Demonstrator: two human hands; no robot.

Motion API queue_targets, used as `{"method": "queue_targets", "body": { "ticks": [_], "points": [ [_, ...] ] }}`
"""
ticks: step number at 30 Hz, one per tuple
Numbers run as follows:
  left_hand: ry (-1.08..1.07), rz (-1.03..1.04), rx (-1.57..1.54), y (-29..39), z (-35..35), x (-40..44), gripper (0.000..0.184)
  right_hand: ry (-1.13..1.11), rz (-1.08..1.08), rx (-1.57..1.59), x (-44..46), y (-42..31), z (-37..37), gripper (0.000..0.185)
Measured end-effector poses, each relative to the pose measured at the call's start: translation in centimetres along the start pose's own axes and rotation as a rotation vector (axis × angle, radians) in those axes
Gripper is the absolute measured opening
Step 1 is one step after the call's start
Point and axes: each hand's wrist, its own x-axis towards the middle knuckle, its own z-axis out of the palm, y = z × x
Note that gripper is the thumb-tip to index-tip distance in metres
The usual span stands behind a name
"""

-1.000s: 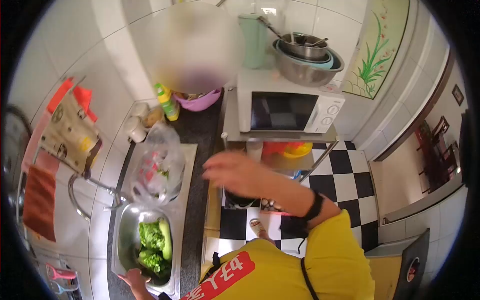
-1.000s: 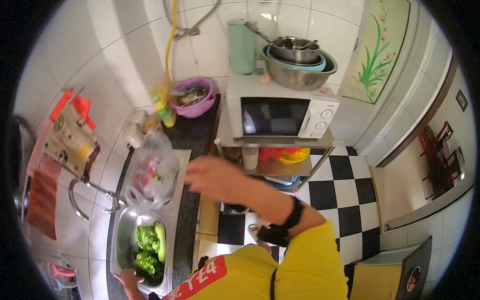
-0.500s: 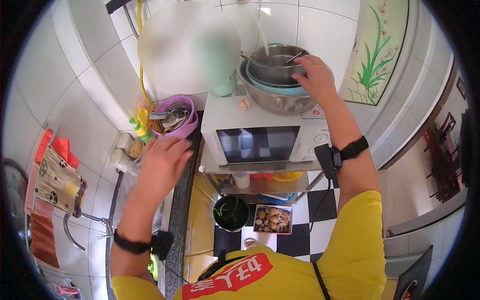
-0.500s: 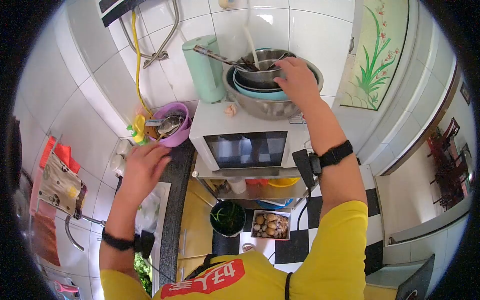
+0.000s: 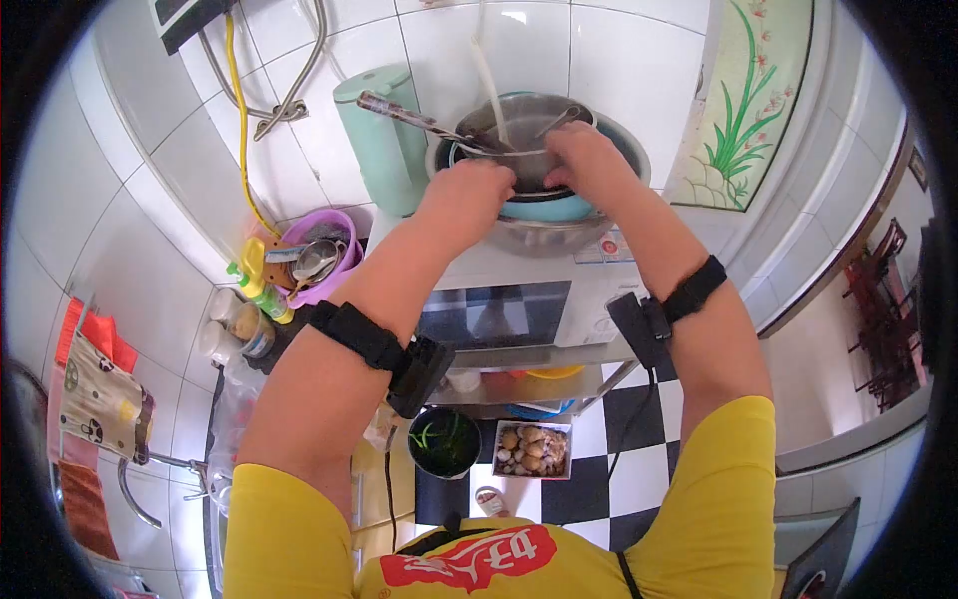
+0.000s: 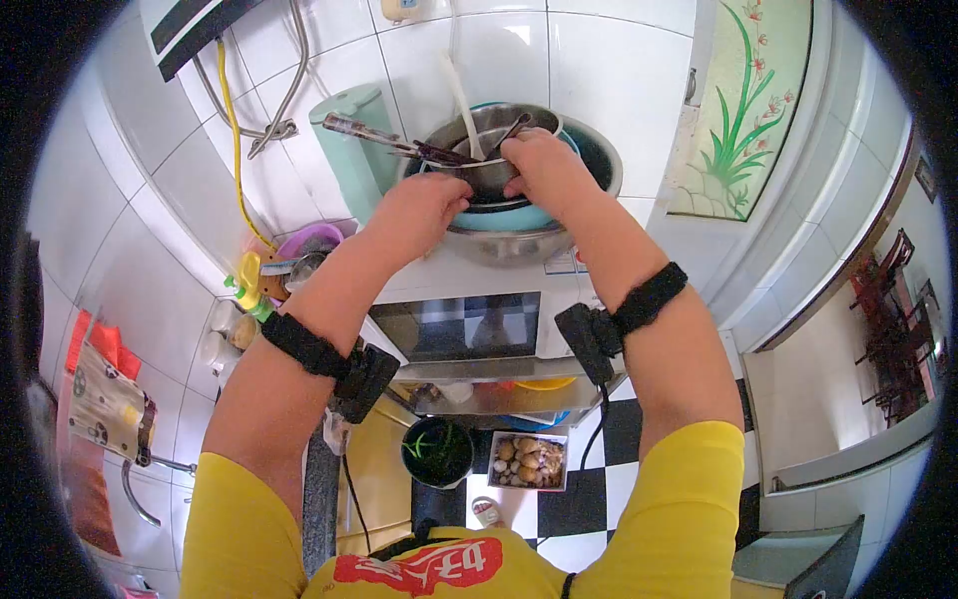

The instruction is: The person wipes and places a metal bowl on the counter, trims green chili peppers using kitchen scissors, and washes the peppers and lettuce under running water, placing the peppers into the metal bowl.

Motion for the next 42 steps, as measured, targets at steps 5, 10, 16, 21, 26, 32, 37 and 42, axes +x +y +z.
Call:
{"method": "queue_targets", "body": {
  "ticks": [5, 10, 16, 21, 26, 32, 37, 42],
  "points": [
    [-0.064, 0.052, -0.064, -1.2, 1.1, 0.5, 0.019, -0.022, 0.006, -0.062, 1.1, -0.5, -2.3, 0.03],
    [-0.06, 0.167, -0.119, -1.8, 1.4, 1.5, 0.016, 0.103, -0.069, -0.14, 2.9, 0.0, -5.1, 0.029],
    [-0.253, 0.025, -0.271, -1.6, 1.0, 2.4, 0.02, 0.238, -0.076, -0.286, 4.4, 0.7, -10.8, 0.03],
    [-0.191, -0.02, -0.39, -1.7, 0.8, 3.3, 0.02, 0.238, -0.015, -0.282, 2.9, 1.0, -14.9, 0.033],
    [0.093, 0.01, -0.274, -0.5, 0.4, 3.5, 0.017, 0.234, 0.038, -0.405, 1.2, 2.7, -16.0, 0.038],
    [0.23, 0.078, -0.259, 0.8, -4.3, 2.6, 0.013, 0.282, 0.057, -0.362, 1.3, 3.4, -17.1, 0.041],
    [0.184, 0.118, -0.143, 3.0, -11.1, -2.8, 0.014, 0.312, 0.079, -0.319, 2.4, 2.8, -17.1, 0.04],
    [0.257, 0.077, -0.047, 4.4, -16.6, -12.7, 0.012, 0.343, 0.014, -0.175, 3.1, 1.5, -13.7, 0.032]
  ]
}}
